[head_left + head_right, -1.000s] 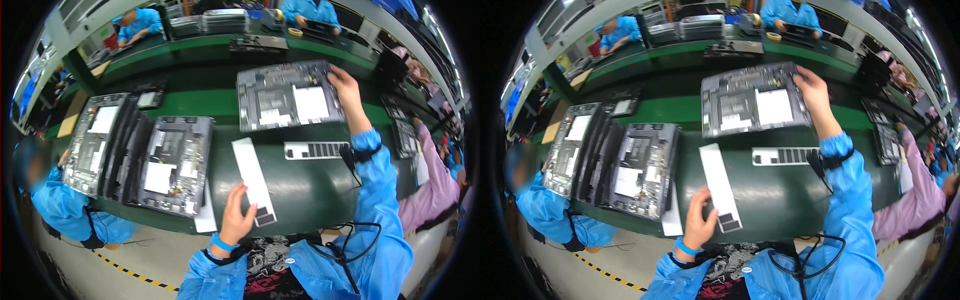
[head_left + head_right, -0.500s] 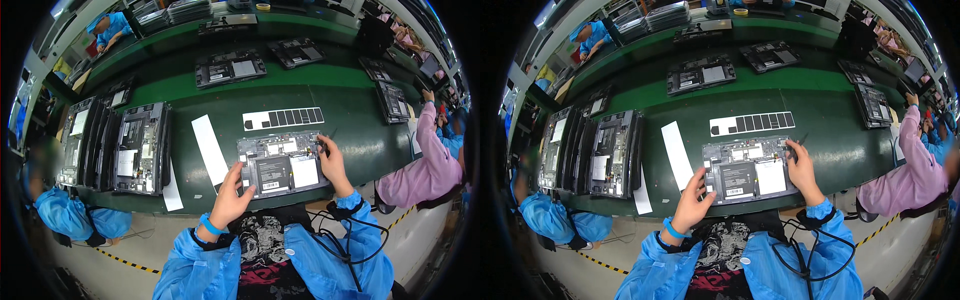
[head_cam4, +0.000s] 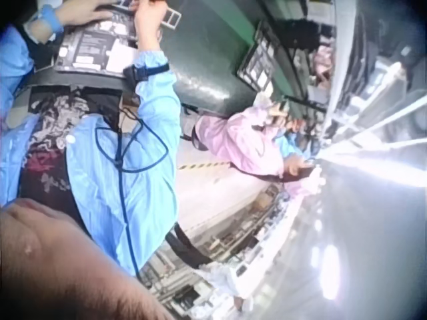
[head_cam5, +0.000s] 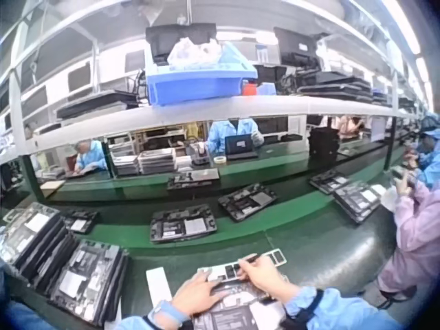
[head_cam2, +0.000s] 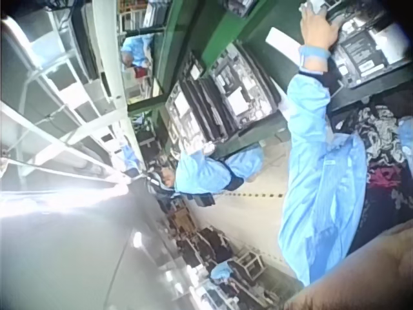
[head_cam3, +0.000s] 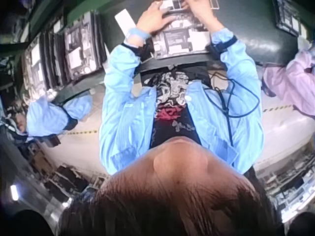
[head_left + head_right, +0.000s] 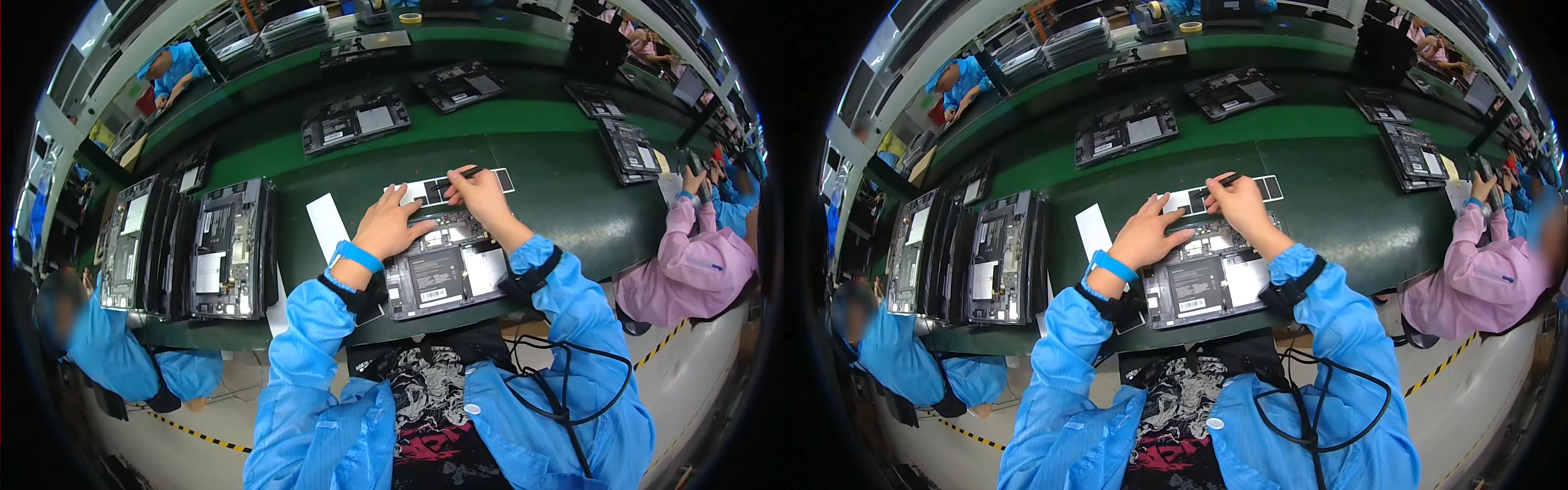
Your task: The recorder is assembling laptop internal components, precisely applying labels or small components to the motherboard and chassis area using tweezers on a factory assembly line.
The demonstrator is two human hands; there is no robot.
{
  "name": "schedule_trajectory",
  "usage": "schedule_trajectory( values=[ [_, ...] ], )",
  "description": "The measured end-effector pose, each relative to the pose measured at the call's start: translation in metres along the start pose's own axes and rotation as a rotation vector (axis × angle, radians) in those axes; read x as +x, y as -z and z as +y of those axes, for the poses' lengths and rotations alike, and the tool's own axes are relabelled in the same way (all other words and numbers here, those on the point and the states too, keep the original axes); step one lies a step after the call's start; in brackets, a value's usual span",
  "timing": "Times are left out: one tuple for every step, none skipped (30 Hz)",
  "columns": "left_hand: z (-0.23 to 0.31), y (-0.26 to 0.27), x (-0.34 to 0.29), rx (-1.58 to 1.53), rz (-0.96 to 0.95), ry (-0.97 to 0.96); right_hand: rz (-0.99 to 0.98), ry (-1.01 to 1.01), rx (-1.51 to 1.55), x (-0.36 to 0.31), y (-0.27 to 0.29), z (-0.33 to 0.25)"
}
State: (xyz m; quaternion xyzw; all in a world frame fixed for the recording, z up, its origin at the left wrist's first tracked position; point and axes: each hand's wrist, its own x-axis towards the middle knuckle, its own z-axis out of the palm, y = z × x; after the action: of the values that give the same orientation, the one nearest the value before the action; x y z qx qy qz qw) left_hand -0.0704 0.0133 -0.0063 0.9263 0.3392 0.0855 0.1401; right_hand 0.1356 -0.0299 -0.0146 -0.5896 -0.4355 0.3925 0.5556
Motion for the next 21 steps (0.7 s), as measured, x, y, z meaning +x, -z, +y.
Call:
schedule_trajectory(
  values=[
    [-0.002, -0.002, 0.003, 0.002, 0.003, -0.004, 0.014, -0.004, -0.018, 0.003, -0.004, 0.005],
    [-0.004, -0.004, 0.005, 0.004, -0.047, 0.024, 0.016, -0.019, -0.069, 0.004, -0.006, 0.009],
    [-0.006, -0.006, 0.006, 0.005, -0.098, 0.053, 0.017, -0.033, -0.12, 0.005, -0.007, 0.011],
    [-0.006, -0.005, 0.006, 0.005, -0.098, 0.05, 0.019, -0.034, -0.121, 0.004, -0.007, 0.01],
    [-0.004, -0.005, 0.005, 0.04, -0.129, 0.042, 0.009, -0.019, -0.192, 0.001, -0.007, 0.008],
    [-0.003, -0.004, 0.005, 0.076, -0.16, 0.035, -0.003, -0.004, -0.265, 0.0, -0.006, 0.006],
    [-0.001, -0.004, 0.004, 0.076, -0.159, 0.034, -0.002, -0.004, -0.265, -0.001, -0.007, 0.004],
    [0.002, -0.004, 0.004, 0.098, -0.163, 0.037, 0.024, 0.007, -0.308, -0.002, -0.008, 0.002],
    [0.003, -0.004, 0.003, 0.12, -0.168, 0.04, 0.049, 0.016, -0.352, -0.003, -0.009, 0.002],
    [0.004, -0.003, 0.003, 0.119, -0.168, 0.04, 0.05, 0.016, -0.352, -0.003, -0.008, 0.005],
    [0.004, -0.003, 0.003, 0.121, -0.18, 0.041, 0.051, 0.05, -0.319, -0.001, -0.007, 0.011],
    [0.004, -0.002, 0.003, 0.123, -0.192, 0.041, 0.052, 0.084, -0.285, -0.001, -0.006, 0.014],
    [0.003, -0.002, 0.004, 0.122, -0.191, 0.043, 0.05, 0.084, -0.285, -0.001, -0.007, 0.012],
    [0.002, -0.003, 0.004, 0.121, -0.195, 0.046, 0.04, 0.064, -0.32, -0.003, -0.009, 0.007],
    [0.002, -0.003, 0.004, 0.12, -0.199, 0.049, 0.029, 0.044, -0.355, -0.004, -0.009, 0.004],
    [0.001, -0.004, 0.004, 0.12, -0.199, 0.05, 0.029, 0.043, -0.355, -0.004, -0.01, 0.003],
    [0.0, -0.004, 0.004, 0.118, -0.193, 0.05, 0.034, 0.059, -0.377, -0.004, -0.011, 0.002],
    [0.0, -0.005, 0.004, 0.116, -0.188, 0.049, 0.039, 0.074, -0.399, -0.004, -0.011, 0.002],
    [0.0, -0.005, 0.004, 0.115, -0.19, 0.05, 0.038, 0.071, -0.398, -0.005, -0.011, 0.002],
    [0.001, -0.004, 0.004, 0.124, -0.184, 0.045, 0.054, 0.08, -0.43, -0.004, -0.011, 0.003],
    [0.001, -0.003, 0.005, 0.133, -0.177, 0.041, 0.071, 0.088, -0.462, -0.003, -0.011, 0.004]
  ],
)
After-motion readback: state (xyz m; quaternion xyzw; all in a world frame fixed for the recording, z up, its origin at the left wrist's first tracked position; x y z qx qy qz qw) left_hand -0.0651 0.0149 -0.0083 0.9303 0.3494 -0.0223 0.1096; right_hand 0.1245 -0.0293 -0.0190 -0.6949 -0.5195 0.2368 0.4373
